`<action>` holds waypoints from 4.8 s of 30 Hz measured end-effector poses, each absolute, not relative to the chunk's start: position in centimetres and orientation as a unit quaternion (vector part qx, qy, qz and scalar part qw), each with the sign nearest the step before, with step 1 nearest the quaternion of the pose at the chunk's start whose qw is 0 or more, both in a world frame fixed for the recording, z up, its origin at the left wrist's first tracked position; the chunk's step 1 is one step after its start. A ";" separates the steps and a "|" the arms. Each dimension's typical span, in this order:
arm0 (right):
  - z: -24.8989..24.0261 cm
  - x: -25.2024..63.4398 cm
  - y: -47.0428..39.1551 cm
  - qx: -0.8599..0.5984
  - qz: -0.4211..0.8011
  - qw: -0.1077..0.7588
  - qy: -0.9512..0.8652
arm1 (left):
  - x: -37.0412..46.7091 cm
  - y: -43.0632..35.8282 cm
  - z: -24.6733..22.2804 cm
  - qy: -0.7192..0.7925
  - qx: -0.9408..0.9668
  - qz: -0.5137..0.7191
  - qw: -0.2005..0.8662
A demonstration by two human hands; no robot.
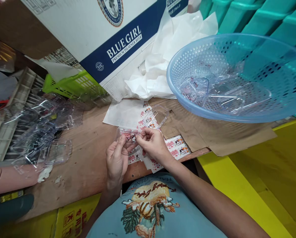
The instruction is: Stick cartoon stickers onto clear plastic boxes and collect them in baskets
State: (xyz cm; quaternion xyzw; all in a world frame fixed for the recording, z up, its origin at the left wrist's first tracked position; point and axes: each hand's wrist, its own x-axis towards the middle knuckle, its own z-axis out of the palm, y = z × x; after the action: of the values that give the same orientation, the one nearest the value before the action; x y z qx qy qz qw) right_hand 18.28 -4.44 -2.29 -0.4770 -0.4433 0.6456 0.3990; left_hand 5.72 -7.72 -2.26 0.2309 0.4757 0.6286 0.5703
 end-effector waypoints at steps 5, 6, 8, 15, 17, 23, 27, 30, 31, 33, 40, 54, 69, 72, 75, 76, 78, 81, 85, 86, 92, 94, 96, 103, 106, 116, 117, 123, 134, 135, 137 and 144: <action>-2.8 18.2 -4.2 -0.488 0.640 0.391 -0.446 | 5.4 -7.6 -2.4 0.482 0.210 0.621 0.581; -2.8 18.2 -4.2 -0.489 0.640 0.388 -0.448 | 5.4 -7.6 -2.3 0.481 0.208 0.620 0.585; -2.7 18.2 -4.1 -0.488 0.641 0.384 -0.451 | 5.2 -7.5 -2.2 0.476 0.199 0.616 0.595; -2.4 18.0 -3.8 -0.500 0.600 0.374 -0.499 | 5.5 -7.7 -2.5 0.452 0.161 0.653 0.586; -2.5 18.1 -3.6 -0.508 0.588 0.364 -0.514 | 5.6 -7.7 -2.5 0.452 0.165 0.648 0.590; -3.0 19.5 -3.3 -0.538 0.524 0.335 -0.568 | 5.0 -7.6 -2.6 0.444 0.172 0.652 0.590; -2.0 20.0 -4.2 -0.549 0.429 0.395 -0.599 | 4.5 -8.0 -2.6 0.449 0.188 0.642 0.592; -1.5 19.2 -4.9 -0.532 0.443 0.373 -0.618 | 4.6 -8.3 -2.1 0.442 0.203 0.631 0.605; -1.6 18.9 -5.0 -0.522 0.460 0.367 -0.617 | 4.8 -8.4 -1.9 0.437 0.205 0.629 0.610; -2.2 18.3 -5.2 -0.504 0.495 0.379 -0.598 | 5.1 -8.5 -1.6 0.427 0.200 0.626 0.621; -3.7 17.0 -6.1 -0.490 0.461 0.454 -0.584 | 7.4 -8.9 -1.7 0.447 0.227 0.651 0.570; 4.9 35.1 0.4 -0.652 -0.165 0.338 -0.658 | 7.9 -2.3 -2.7 0.442 0.764 0.371 0.290; 0.7 26.8 -0.2 -0.404 0.308 0.166 -0.845 | -2.5 -0.6 -2.4 0.655 0.595 0.386 0.261; 0.2 26.6 1.0 -0.426 0.216 0.103 -0.873 | -6.8 2.8 -4.6 0.740 0.596 0.292 0.105; 0.1 25.3 1.3 -0.405 0.116 0.155 -0.894 | -9.2 4.2 -5.5 0.733 0.607 0.287 0.112; 0.3 24.8 1.2 -0.391 0.111 0.182 -0.896 | -9.4 4.0 -5.4 0.725 0.613 0.294 0.110; 0.8 23.5 0.8 -0.374 0.151 0.235 -0.884 | -9.1 2.6 -4.8 0.708 0.624 0.315 0.099; 2.0 21.1 0.1 -0.411 0.327 0.308 -0.793 | -7.0 -1.0 -2.9 0.665 0.652 0.360 0.057; 2.8 17.7 -0.3 -0.384 0.626 0.373 -0.567 | -3.1 -5.9 -0.3 0.431 0.833 0.329 -0.110; 2.7 17.1 -0.3 -0.370 0.656 0.398 -0.524 | -2.2 -6.7 0.2 0.375 0.866 0.299 -0.143; 1.2 17.3 0.2 -0.394 0.677 0.436 -0.444 | -1.3 -8.2 3.0 0.359 0.876 0.311 -0.084; 1.1 18.1 0.5 -0.397 0.693 0.399 -0.450 | -2.7 -7.0 3.8 0.449 0.798 0.399 -0.052; 1.1 18.8 0.7 -0.399 0.692 0.387 -0.461 | -4.6 -5.6 3.9 0.541 0.696 0.470 0.037; 3.0 19.9 1.4 -0.408 0.355 0.404 -0.737 | -6.7 -4.8 2.3 0.541 0.495 0.464 0.497; 6.0 18.7 1.4 -0.303 0.134 0.339 -0.880 | -5.6 -5.3 4.1 0.520 0.599 0.405 0.455; 5.0 16.9 3.0 -0.391 0.530 0.469 -0.588 | -5.0 -6.5 3.1 0.441 0.392 0.508 0.628; 4.3 17.2 3.0 -0.400 0.550 0.476 -0.558 | -4.8 -6.9 2.5 0.456 0.371 0.518 0.621; 1.7 17.9 3.0 -0.447 0.464 0.514 -0.566 | -3.4 -7.9 0.8 0.476 0.287 0.547 0.626; 0.6 14.3 -2.2 -0.247 0.146 0.411 -0.866 | -1.8 -8.1 -0.4 0.492 0.364 0.590 0.527; 0.4 14.1 -2.2 -0.252 0.166 0.417 -0.857 | -1.7 -8.2 -0.4 0.491 0.383 0.586 0.518; -0.1 14.0 -1.7 -0.268 0.220 0.428 -0.835 | -1.7 -8.3 -0.5 0.490 0.411 0.583 0.500; 0.2 15.5 0.8 -0.388 0.422 0.490 -0.657 | -2.2 -7.8 -1.7 0.534 0.319 0.575 0.532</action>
State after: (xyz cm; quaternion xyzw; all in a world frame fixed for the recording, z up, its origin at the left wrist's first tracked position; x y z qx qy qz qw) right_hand 15.54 0.80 0.16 -0.3879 -0.6571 0.4219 0.4897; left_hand -2.16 -7.81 -1.65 0.3192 0.5335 0.5751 0.5318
